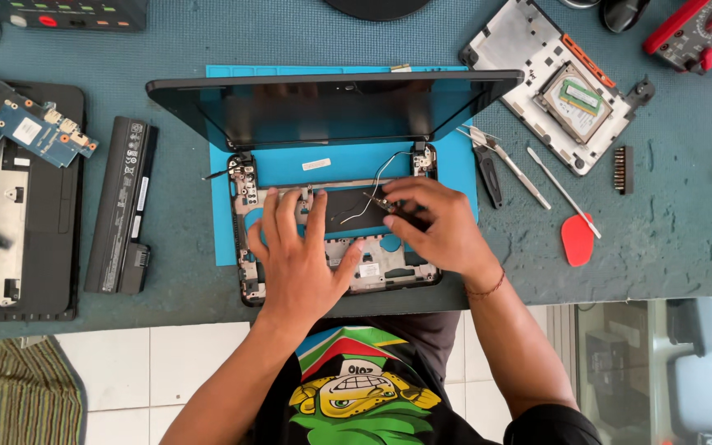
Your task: The person uses a screwdriver to remove screws from the hinge area of a disassembled laptop. They then detach the screen assembly from the main body, carefully disconnecting cables and setting the screen aside.
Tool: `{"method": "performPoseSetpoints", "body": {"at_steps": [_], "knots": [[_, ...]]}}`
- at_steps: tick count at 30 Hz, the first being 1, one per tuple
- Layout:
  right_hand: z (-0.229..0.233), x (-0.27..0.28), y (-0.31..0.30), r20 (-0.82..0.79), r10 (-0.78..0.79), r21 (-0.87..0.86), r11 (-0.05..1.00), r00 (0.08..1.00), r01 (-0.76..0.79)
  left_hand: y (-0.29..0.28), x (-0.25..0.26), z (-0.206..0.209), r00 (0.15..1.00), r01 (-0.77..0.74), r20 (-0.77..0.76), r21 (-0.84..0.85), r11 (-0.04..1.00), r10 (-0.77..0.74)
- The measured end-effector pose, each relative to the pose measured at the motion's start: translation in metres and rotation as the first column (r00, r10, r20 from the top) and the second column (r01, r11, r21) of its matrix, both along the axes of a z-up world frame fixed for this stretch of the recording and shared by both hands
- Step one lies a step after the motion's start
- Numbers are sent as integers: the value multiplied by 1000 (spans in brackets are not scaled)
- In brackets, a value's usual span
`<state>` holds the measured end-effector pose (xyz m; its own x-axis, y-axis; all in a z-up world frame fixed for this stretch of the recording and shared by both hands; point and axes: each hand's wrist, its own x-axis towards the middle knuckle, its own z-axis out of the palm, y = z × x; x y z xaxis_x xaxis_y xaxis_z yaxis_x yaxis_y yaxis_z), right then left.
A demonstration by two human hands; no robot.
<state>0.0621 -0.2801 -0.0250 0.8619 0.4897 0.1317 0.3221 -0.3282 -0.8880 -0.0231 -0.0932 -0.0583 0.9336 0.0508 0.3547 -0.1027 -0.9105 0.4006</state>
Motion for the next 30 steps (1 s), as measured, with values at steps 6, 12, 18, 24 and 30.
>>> {"method": "performPoseSetpoints", "body": {"at_steps": [6,12,18,24,30], "knots": [[-7,0,-6,-12,43,80,996,999,-42,2,19,14,967,247,-28,-123,961,-252],[-20,3,-16,-96,133,140,983,986,-119,0,49,-3,881,473,132,-193,860,-455],[-8,6,-17,-143,198,199,966,970,-167,4,51,4,819,574,202,-255,778,-538],[-11,8,-19,-118,236,200,957,965,-210,2,52,7,786,618,200,-254,744,-584],[-23,6,-19,-160,224,299,939,961,-169,0,54,-4,802,596,213,-342,727,-558]]}}
